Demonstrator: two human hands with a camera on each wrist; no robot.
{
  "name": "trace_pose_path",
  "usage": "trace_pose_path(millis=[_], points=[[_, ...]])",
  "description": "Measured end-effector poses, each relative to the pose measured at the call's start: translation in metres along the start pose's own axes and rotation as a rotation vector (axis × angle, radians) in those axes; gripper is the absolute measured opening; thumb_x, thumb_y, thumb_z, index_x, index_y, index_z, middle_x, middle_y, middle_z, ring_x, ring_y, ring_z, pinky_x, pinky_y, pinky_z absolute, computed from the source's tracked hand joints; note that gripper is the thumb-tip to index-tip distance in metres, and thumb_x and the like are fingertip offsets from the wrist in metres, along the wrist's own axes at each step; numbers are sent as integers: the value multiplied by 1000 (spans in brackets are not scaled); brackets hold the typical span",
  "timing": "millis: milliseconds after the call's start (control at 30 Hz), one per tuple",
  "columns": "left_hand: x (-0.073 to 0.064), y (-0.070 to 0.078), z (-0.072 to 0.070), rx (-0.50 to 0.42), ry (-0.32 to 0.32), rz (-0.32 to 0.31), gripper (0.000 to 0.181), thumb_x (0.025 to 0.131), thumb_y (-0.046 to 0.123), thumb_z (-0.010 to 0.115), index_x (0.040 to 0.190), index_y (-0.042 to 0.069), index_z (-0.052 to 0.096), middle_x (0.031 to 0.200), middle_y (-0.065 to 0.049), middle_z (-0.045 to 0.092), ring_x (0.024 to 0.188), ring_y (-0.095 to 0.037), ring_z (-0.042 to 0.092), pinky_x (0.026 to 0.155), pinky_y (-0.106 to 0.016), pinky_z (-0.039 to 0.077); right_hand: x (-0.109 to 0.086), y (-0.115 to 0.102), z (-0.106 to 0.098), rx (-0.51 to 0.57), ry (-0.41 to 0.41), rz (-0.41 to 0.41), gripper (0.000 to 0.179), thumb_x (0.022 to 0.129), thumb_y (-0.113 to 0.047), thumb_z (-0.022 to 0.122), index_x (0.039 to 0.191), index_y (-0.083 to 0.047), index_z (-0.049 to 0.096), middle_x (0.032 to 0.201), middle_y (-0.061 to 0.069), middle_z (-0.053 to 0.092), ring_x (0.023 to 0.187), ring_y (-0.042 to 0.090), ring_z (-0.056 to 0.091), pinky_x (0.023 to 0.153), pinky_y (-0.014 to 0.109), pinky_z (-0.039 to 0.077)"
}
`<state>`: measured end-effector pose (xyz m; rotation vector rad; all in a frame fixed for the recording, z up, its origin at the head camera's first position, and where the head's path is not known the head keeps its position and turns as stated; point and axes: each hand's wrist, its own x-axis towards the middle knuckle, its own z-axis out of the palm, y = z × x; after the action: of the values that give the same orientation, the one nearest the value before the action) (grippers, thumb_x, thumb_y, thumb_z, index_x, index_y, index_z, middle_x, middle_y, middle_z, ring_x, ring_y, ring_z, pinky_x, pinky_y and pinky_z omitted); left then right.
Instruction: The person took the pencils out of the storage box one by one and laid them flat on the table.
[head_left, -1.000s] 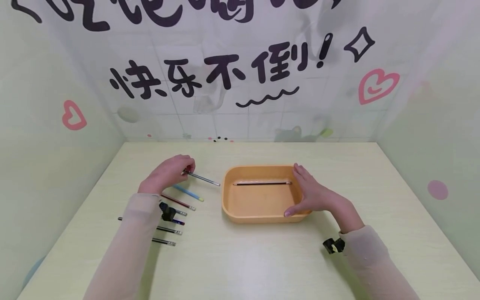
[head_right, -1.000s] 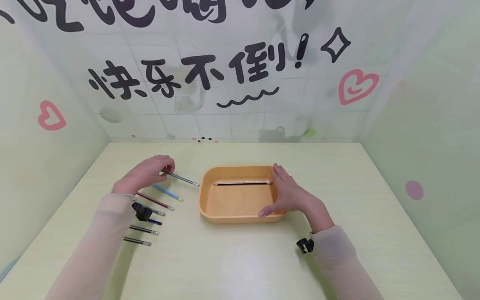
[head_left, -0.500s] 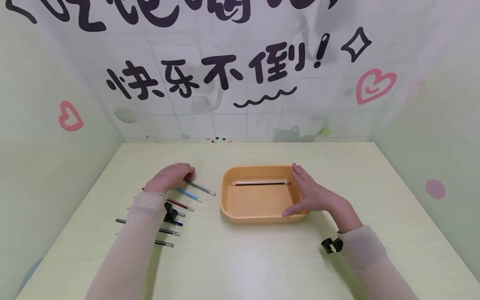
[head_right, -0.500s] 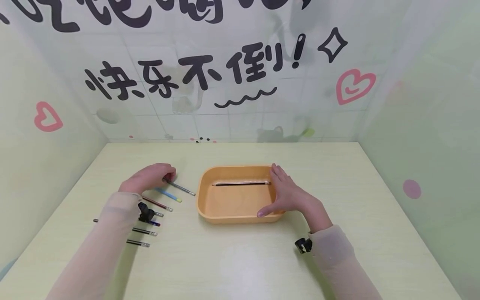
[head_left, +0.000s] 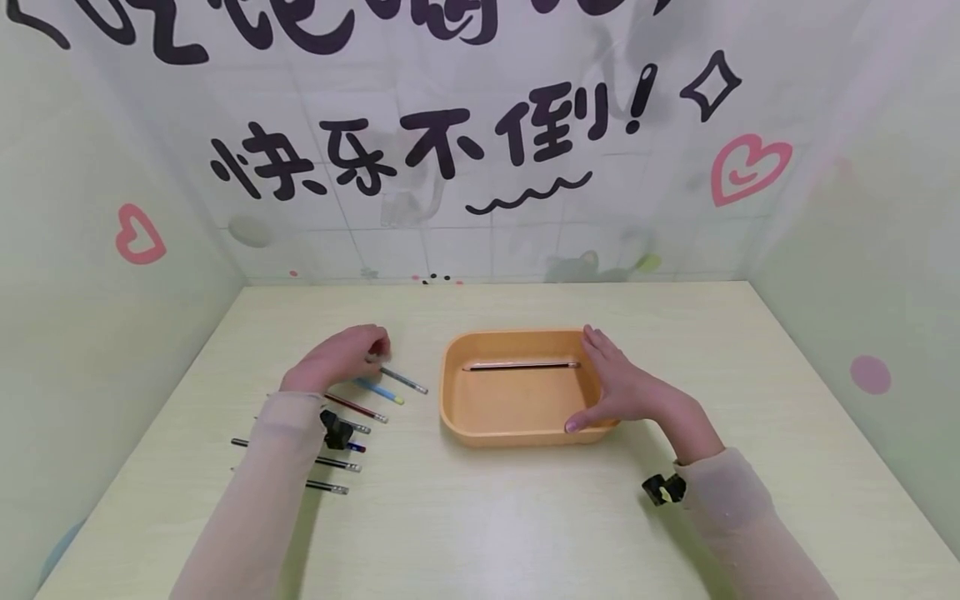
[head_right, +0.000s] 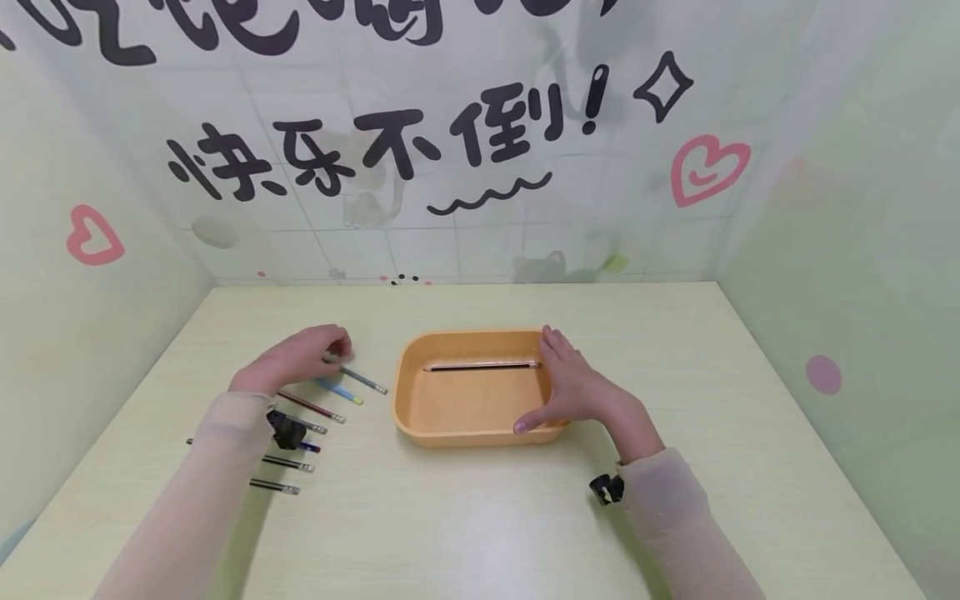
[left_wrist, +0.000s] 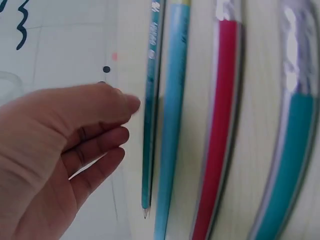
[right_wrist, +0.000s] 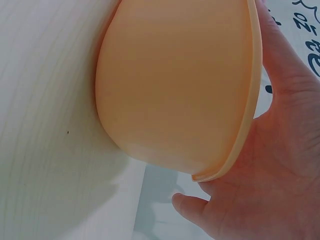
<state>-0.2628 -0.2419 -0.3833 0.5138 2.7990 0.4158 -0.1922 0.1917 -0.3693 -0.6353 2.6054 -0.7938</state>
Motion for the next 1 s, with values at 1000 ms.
trace_pose_path(millis=[1000], points=[[7, 92, -11, -272, 70, 355, 31, 86, 14, 75, 113, 7, 61, 114, -10, 66, 114, -27, 62, 105, -44, 49, 0, -1, 0, 9, 4, -4, 136, 68, -52, 86, 155, 11, 2, 165, 24, -9, 153, 45, -9, 121, 66, 8]])
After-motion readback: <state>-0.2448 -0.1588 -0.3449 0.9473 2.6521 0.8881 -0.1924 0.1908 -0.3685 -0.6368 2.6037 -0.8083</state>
